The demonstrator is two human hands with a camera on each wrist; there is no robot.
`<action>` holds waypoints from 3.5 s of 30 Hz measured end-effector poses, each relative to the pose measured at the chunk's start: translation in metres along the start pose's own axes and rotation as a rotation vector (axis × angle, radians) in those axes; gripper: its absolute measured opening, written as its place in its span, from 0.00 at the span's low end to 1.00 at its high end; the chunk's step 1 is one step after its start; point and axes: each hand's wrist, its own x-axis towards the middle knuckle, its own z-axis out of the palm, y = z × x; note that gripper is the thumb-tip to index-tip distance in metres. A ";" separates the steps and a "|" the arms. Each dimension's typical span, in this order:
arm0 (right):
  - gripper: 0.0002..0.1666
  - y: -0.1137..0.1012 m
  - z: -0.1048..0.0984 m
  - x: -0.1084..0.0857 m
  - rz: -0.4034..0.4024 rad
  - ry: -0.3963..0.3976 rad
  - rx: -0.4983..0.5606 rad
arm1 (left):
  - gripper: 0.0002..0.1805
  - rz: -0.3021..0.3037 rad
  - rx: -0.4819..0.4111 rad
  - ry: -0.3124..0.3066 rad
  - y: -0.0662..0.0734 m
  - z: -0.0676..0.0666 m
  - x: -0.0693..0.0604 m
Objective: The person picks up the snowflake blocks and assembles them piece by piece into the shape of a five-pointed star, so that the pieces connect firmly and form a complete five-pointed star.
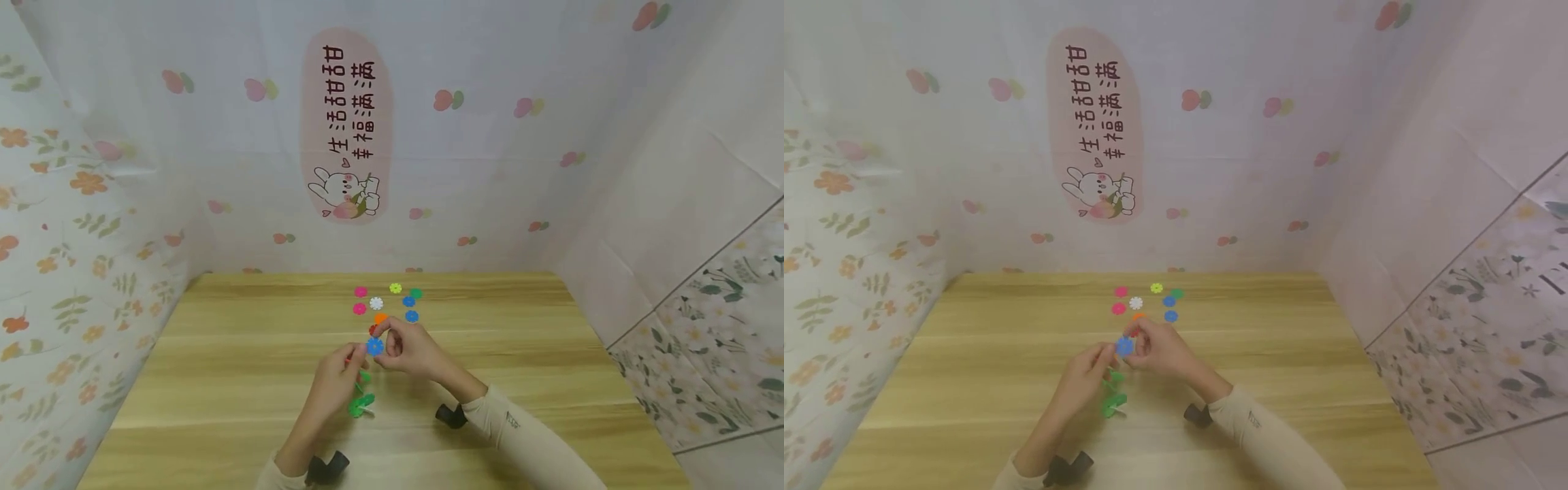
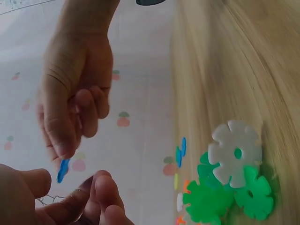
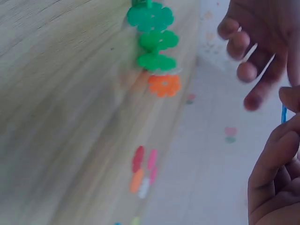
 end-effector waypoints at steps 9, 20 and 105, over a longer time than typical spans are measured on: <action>0.20 -0.020 0.005 -0.001 -0.194 -0.037 -0.177 | 0.18 -0.001 -0.120 -0.060 0.003 -0.001 -0.003; 0.20 -0.021 0.006 -0.001 -0.208 -0.054 -0.107 | 0.16 0.012 -0.135 -0.079 0.002 -0.003 -0.005; 0.15 -0.047 -0.037 -0.025 0.005 0.182 0.422 | 0.03 0.263 -0.184 0.056 0.048 -0.010 -0.007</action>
